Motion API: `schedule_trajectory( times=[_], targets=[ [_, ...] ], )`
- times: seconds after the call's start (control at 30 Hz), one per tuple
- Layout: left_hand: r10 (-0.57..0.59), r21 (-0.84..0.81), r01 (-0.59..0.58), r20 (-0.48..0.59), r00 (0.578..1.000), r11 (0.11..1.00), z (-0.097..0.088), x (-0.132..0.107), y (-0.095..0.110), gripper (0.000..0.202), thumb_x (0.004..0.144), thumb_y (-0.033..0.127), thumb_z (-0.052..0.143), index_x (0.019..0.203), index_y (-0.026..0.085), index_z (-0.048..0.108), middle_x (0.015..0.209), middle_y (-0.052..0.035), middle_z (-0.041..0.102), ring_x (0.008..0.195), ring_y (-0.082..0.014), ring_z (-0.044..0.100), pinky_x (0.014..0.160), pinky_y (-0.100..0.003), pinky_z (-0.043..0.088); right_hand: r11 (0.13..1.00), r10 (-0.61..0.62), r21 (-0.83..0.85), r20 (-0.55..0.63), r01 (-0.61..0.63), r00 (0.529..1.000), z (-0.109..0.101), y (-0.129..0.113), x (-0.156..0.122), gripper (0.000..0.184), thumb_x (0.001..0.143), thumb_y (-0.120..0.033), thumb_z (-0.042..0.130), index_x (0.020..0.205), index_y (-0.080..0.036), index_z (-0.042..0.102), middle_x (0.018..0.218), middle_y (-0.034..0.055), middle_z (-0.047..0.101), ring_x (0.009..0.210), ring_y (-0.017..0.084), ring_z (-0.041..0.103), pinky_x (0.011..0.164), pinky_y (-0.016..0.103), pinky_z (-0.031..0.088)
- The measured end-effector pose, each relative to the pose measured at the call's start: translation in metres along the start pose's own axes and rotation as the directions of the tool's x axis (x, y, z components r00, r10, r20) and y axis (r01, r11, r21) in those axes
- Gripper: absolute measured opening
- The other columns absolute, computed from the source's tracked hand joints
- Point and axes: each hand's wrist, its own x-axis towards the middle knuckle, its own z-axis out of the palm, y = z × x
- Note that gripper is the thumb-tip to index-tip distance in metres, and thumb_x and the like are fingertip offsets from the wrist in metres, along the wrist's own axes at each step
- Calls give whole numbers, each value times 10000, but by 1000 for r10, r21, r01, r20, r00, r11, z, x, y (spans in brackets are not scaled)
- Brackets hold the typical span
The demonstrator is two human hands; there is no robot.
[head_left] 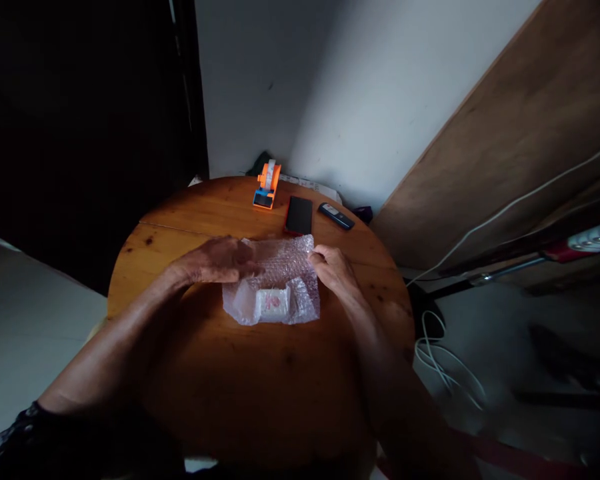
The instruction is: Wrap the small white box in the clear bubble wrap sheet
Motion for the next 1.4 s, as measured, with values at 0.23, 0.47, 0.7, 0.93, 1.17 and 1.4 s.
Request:
schedule_trajectory(
  times=[0.23, 0.47, 0.7, 0.93, 1.17, 1.4],
  targets=[
    [10, 126, -63, 385, 923, 990, 0, 0, -9, 102, 722, 256, 657, 670, 191, 715, 619, 6, 630, 574, -127, 522, 550, -225, 322, 992, 9, -122, -41, -14, 999, -5, 8, -1, 163, 862, -234, 547, 742, -214, 655, 759, 61, 695, 690, 188, 595, 570, 283, 289],
    [133, 20, -163, 486, 864, 986, -12, -11, 7, 185, 801, 268, 623, 898, 163, 740, 757, -4, 685, 688, -116, 577, 640, -203, 427, 817, -360, 420, -161, 394, 919, -8, -7, -18, 154, 878, -259, 527, 923, -183, 653, 831, 20, 678, 715, 140, 598, 646, 247, 436],
    [333, -192, -273, 599, 728, 943, 12, -66, 46, 172, 847, 226, 621, 982, 177, 714, 1015, -86, 740, 883, -173, 673, 767, -248, 522, 770, -536, 545, 273, 330, 799, -12, -12, -21, 245, 943, -288, 482, 776, -176, 622, 744, 19, 669, 690, 127, 616, 636, 243, 470],
    [157, -98, -123, 562, 812, 988, 27, -113, 48, 208, 870, 329, 610, 979, 173, 697, 912, -47, 728, 806, -150, 647, 704, -228, 501, 855, -456, 512, 662, 85, 595, -24, -8, -26, 159, 838, -317, 631, 857, -160, 612, 714, 4, 677, 525, 92, 590, 491, 209, 448],
    [-23, 161, 25, -15, 1000, 987, 29, -99, 40, 266, 922, 346, 496, 905, 158, 682, 768, -28, 657, 660, -137, 583, 612, -255, 467, 904, -423, 179, 498, 388, 757, -13, -8, -67, 538, 720, -245, 733, 1237, -176, 601, 959, 49, 717, 807, 185, 662, 676, 278, 488],
    [81, 464, -38, -74, 994, 885, 69, -84, 8, 870, 748, 414, 730, 1475, 99, 371, 1441, -232, 517, 1354, -384, 470, 1105, -514, 416, 878, -479, 56, 141, 476, 866, 15, -30, -90, 513, 821, -299, 666, 1297, -153, 541, 1318, 155, 596, 1149, 255, 590, 932, 349, 450]
  ],
)
